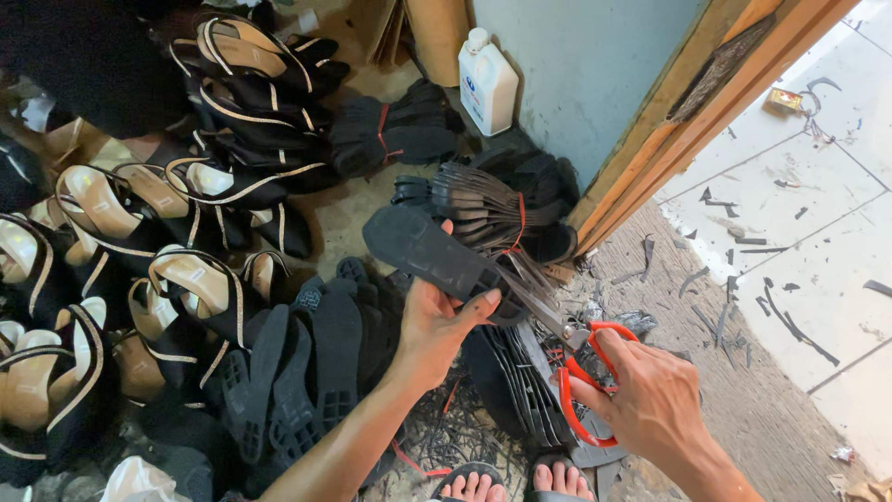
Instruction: The person sits on the floor and uses red-handled scissors to trim the edges of black shoe soles. They hold each sole in the left hand and cut along the perimeter with the right hand, then place the trimmed sole into a pile.
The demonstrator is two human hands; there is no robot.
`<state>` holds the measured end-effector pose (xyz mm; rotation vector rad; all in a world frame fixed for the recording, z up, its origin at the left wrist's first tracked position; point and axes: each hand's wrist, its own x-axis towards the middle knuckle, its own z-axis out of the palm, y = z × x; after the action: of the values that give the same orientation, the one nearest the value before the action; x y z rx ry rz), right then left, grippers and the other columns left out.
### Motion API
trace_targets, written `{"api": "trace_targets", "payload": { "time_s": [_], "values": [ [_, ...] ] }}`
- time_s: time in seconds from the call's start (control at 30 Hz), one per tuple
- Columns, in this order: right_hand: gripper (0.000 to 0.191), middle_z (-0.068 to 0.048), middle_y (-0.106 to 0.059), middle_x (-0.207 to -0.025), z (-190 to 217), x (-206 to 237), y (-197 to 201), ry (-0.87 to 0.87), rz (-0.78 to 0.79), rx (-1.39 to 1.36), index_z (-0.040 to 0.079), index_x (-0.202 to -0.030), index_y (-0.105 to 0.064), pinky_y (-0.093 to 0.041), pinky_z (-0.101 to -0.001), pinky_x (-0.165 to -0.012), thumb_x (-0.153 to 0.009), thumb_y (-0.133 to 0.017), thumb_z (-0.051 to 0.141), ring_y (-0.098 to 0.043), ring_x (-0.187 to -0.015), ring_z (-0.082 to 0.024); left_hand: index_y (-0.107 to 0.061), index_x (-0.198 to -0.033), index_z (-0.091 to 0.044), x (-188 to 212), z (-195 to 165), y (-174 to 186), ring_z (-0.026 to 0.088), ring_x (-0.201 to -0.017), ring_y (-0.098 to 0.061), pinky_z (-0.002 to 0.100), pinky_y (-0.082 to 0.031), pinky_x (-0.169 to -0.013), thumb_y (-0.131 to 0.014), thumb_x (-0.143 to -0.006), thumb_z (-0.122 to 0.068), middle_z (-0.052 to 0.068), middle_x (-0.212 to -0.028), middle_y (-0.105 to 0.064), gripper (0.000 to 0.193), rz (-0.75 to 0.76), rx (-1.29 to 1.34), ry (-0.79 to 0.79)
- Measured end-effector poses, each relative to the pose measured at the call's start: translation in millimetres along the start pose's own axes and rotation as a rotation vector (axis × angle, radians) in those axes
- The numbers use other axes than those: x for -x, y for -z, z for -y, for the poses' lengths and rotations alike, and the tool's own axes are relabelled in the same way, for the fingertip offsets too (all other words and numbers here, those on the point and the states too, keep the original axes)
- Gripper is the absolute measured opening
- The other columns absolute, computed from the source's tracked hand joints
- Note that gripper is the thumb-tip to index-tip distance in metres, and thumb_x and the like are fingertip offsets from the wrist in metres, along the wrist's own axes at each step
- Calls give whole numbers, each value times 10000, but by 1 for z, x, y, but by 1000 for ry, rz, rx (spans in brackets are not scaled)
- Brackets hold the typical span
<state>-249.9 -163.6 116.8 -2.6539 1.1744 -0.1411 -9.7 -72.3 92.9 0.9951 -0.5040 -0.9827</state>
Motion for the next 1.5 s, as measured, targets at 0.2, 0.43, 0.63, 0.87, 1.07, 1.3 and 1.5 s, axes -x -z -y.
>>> {"api": "trace_targets", "payload": {
  "time_s": [0.2, 0.43, 0.63, 0.87, 1.07, 1.3, 1.5],
  "values": [
    [605, -69, -694, -674, -3, -4, 6, -30, 85, -42, 166, -1116, -634, -504, -418, -605, -684, -820, 548, -683, -645, -281, -178, -1672, -152, -4, -9, 10, 149, -1075, -650, 314, -576, -914, -747, -861, 86, 38, -1181, -632, 1019, 44, -11, -8],
    [587, -48, -689, -666, -4, -5, 8, 41, 66, 2, 187, -1116, -635, -505, -417, -630, -683, -816, 540, -690, -674, -274, -204, -1661, -154, -2, -20, 8, 127, -1070, -630, 299, -572, -862, -735, -850, 93, 21, -1211, -631, 999, 96, -105, 20],
    [602, -50, -705, -710, -5, -7, 8, 111, 72, -21, 148, -1120, -626, -508, -414, -617, -667, -800, 505, -694, -677, -271, -213, -1651, -179, -5, -31, 13, 126, -1031, -620, 306, -563, -848, -744, -839, 63, 18, -1219, -631, 1000, 115, -176, 140],
    [703, -40, -703, -715, -4, -6, 8, 2, 196, -27, 212, -1264, -627, -531, -410, -679, -692, -824, 571, -707, -707, -256, -183, -1673, -160, 0, -27, 14, 95, -1097, -574, 278, -511, -974, -764, -846, 70, -21, -1253, -578, 1037, 199, -194, 66],
    [635, -63, -682, -694, -7, -7, 4, 246, -69, -73, 94, -1138, -620, -488, -424, -562, -664, -779, 487, -676, -629, -290, -192, -1655, -158, 2, -23, 16, 95, -1083, -586, 276, -518, -945, -764, -832, 57, -17, -1235, -591, 1025, 212, -232, 113],
    [567, -56, -643, -588, -11, -6, -5, -10, 178, -34, 201, -1157, -615, -493, -435, -635, -742, -797, 543, -676, -637, -280, -440, -1350, -71, 2, 10, 29, 112, -1108, -630, 311, -531, -985, -792, -817, 11, 5, -1196, -632, 644, 170, -236, 34],
    [650, -58, -711, -764, -9, -6, -1, 23, 115, -9, 187, -1245, -606, -510, -413, -663, -721, -783, 528, -700, -732, -270, -583, -1288, -34, -8, 6, 43, 131, -987, -646, 335, -552, -894, -736, -923, -76, 40, -1129, -693, 398, -76, -91, -63]
  ]
}}
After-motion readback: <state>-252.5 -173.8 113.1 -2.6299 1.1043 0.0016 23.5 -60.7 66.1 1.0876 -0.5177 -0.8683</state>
